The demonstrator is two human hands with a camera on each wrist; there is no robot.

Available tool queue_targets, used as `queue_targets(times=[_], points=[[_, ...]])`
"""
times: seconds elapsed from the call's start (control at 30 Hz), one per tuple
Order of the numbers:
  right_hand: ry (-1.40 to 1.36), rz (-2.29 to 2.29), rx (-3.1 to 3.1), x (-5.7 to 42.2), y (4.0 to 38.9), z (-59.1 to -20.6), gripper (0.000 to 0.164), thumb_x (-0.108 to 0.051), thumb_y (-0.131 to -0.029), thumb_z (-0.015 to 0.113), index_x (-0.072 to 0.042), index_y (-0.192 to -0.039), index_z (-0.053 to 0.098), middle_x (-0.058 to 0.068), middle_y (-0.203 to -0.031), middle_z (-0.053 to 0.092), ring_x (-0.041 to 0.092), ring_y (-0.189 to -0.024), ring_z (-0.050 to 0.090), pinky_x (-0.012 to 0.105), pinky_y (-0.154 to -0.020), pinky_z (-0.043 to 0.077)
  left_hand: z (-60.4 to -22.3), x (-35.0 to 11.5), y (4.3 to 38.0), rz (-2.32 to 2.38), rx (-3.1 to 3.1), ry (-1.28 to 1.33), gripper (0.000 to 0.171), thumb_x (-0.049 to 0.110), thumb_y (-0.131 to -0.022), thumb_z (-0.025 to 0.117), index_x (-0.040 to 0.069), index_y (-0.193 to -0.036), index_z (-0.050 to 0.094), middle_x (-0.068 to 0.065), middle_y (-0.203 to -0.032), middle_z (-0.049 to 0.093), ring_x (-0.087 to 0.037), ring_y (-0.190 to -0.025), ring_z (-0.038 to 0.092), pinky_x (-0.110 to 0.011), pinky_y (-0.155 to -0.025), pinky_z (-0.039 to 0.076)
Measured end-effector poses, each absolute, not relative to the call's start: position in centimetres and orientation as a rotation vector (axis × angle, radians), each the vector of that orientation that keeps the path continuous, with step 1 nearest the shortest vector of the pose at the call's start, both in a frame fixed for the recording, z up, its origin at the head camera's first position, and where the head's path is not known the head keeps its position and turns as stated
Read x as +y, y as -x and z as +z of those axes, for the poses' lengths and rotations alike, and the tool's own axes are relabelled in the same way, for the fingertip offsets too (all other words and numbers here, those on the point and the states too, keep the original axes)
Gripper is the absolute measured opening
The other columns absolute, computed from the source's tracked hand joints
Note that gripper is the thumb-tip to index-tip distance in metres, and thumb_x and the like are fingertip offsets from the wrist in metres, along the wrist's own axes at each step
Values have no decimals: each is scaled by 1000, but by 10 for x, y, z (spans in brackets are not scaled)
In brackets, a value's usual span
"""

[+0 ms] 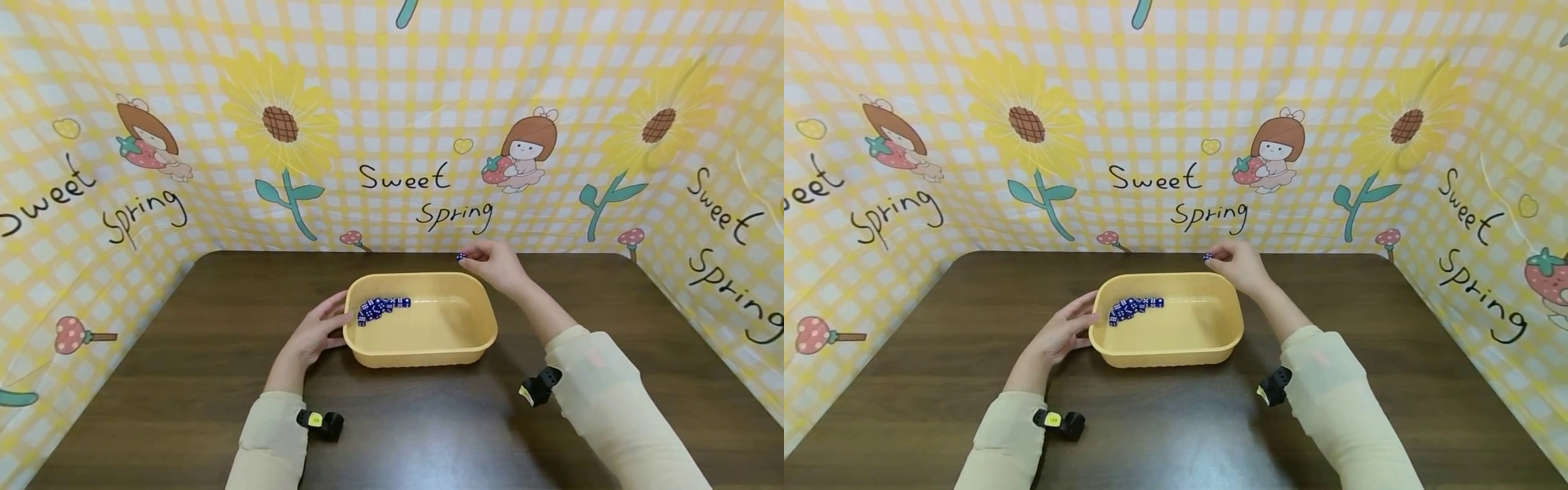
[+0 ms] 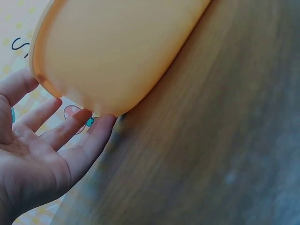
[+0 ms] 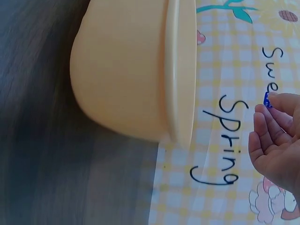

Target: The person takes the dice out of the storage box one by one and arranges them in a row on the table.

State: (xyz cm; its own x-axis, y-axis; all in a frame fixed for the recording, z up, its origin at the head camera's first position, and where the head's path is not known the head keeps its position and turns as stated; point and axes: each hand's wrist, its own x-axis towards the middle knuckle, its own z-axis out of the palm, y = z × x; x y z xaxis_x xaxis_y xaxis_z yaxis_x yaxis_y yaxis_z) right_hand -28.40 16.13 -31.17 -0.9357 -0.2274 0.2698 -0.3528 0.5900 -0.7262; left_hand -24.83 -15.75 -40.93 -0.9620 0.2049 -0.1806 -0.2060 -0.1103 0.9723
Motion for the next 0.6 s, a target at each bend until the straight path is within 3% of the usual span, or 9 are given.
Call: queue_targets(times=[0.6], points=[[-384,1195,-2660,211,275,-318,19,-12,-79,62,3,-92,63,12,-82,61,20,-72,54,27,-60,43,-410,-157,249,2161,1882,21,54,9,-85,54,17,-133,33,-14,-131,34,-31,-110,40,-47,-74,43]])
